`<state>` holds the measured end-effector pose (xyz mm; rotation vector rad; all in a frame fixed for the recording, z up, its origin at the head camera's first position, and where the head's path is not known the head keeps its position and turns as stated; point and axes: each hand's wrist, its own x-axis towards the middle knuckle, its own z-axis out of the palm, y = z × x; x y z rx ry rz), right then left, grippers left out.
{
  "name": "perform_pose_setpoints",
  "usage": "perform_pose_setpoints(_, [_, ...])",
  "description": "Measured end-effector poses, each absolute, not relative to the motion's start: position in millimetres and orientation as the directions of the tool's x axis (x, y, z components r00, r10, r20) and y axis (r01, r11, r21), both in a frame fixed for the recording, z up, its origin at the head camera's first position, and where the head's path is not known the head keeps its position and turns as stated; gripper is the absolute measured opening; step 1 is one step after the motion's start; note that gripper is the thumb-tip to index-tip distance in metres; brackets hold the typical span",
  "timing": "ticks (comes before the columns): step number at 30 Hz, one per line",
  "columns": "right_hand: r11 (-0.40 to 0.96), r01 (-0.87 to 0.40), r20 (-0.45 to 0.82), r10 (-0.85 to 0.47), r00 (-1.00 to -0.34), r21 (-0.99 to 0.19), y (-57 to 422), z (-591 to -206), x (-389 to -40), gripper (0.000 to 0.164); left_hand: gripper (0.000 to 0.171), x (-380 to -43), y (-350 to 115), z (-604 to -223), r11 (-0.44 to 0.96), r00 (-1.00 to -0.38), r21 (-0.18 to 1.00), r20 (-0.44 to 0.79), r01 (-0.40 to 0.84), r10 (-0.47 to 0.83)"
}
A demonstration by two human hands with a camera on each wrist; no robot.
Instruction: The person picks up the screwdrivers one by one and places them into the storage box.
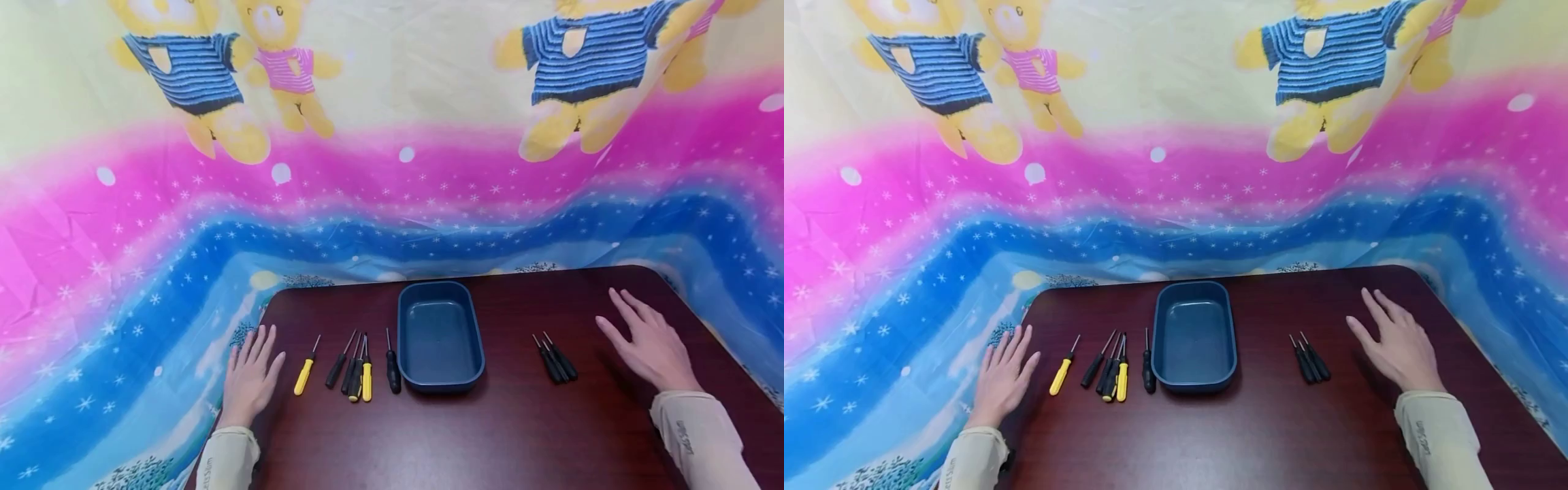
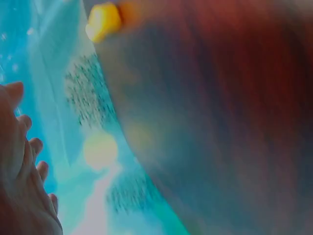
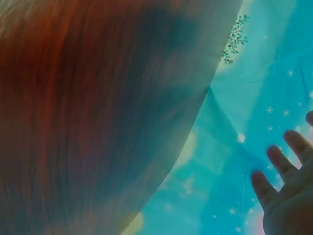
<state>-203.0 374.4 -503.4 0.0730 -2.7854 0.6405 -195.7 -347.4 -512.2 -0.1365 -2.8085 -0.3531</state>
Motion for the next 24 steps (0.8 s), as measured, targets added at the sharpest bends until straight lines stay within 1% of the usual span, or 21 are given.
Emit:
perform_pose_setpoints(3, [0.882, -0.079, 0.199, 0.017, -0.980, -0.465, 368.9, -504.1, -208.0, 0.071, 0.066, -207.1, -329.3, -512.3, 0.959, -0.942, 0.232, 0.326, 0.166, 0.084])
perform_pose_setpoints(6, [0.861, -0.049, 0.091, -0.003, -0.996, -0.506, 362.7, -505.7, -213.9, 0.073, 0.067, -221.0, -301.6, -511.8, 0.945, -0.938, 0.250, 0.325, 0.212, 0.125])
perform_pose_setpoints(8, [0.854, -0.035, 0.029, -0.024, -0.999, -0.519, 357.5, -507.7, -217.2, 0.074, 0.067, -230.2, -278.1, -511.1, 0.930, -0.940, 0.278, 0.307, 0.239, 0.150])
perform_pose_setpoints(11, [0.855, -0.044, -0.023, -0.065, -0.998, -0.517, 346.4, -511.7, -218.8, 0.071, 0.064, -241.4, -235.5, -510.5, 0.899, -0.946, 0.349, 0.273, 0.264, 0.172])
perform_pose_setpoints(15, [0.860, -0.078, -0.045, -0.117, -0.992, -0.505, 330.4, -515.1, -219.7, 0.062, 0.059, -250.1, -180.8, -508.9, 0.843, -0.953, 0.458, 0.235, 0.282, 0.192])
perform_pose_setpoints(18, [0.862, -0.095, -0.050, -0.138, -0.989, -0.499, 322.6, -516.3, -221.7, 0.055, 0.056, -255.7, -149.9, -509.5, 0.808, -0.955, 0.514, 0.218, 0.287, 0.201])
perform_pose_setpoints(24, [0.860, -0.122, -0.042, -0.164, -0.985, -0.495, 312.1, -518.4, -224.4, 0.048, 0.055, -259.2, -113.7, -515.1, 0.778, -0.967, 0.577, 0.200, 0.247, 0.158])
